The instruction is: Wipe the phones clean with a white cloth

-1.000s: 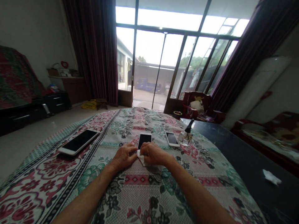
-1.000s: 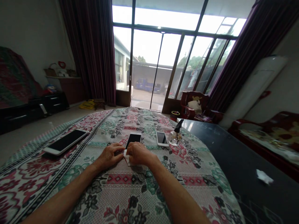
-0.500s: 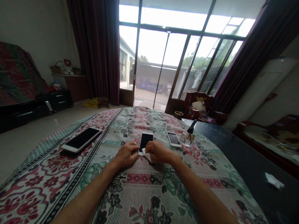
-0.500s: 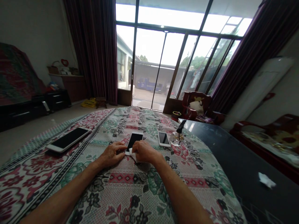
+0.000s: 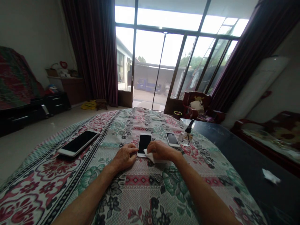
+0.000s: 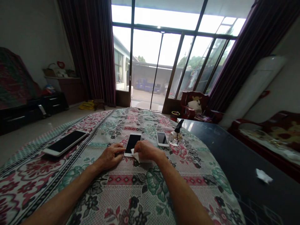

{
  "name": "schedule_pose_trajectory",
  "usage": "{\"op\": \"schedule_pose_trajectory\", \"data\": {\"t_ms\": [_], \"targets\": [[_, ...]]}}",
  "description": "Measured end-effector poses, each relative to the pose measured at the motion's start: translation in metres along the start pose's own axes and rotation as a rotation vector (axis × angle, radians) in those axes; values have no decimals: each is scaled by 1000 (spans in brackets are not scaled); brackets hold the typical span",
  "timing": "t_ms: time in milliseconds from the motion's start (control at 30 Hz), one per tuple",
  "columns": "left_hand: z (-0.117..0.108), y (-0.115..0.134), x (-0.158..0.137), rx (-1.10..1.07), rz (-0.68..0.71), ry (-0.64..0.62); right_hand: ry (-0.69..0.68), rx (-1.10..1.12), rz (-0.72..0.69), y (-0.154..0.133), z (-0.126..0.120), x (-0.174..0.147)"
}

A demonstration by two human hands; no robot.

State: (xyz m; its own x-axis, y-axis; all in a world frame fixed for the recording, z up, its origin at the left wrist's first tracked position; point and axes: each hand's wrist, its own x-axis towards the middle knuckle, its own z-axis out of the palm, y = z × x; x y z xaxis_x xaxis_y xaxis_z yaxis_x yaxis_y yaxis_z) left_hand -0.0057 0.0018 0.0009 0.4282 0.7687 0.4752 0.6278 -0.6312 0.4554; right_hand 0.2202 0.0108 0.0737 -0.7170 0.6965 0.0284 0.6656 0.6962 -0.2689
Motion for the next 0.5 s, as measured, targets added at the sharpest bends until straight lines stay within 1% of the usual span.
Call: {"op": "schedule_pose_trajectory", "data": {"t_ms": [67, 133, 200, 300, 367, 433, 500], "targets": [[-1, 2, 0, 2, -9, -13, 28, -23, 45, 4, -3, -3], [-1, 3, 1, 10, -21, -14, 41, -52, 58, 3, -1, -3], [-2, 4, 2, 14, -30, -6, 54, -64, 25, -3, 5, 0], [-2, 4, 3, 0, -20, -5, 100, -42, -73, -15, 17, 8], [-2, 4, 3, -10, -15, -9, 124, -25, -99, -18, 22, 12], [-2, 4, 3, -11, -33, 1, 138, -24, -61, -14, 24, 14], [-1, 4, 2, -4, -60, 18, 176, -48, 29, -5, 25, 14]]}}
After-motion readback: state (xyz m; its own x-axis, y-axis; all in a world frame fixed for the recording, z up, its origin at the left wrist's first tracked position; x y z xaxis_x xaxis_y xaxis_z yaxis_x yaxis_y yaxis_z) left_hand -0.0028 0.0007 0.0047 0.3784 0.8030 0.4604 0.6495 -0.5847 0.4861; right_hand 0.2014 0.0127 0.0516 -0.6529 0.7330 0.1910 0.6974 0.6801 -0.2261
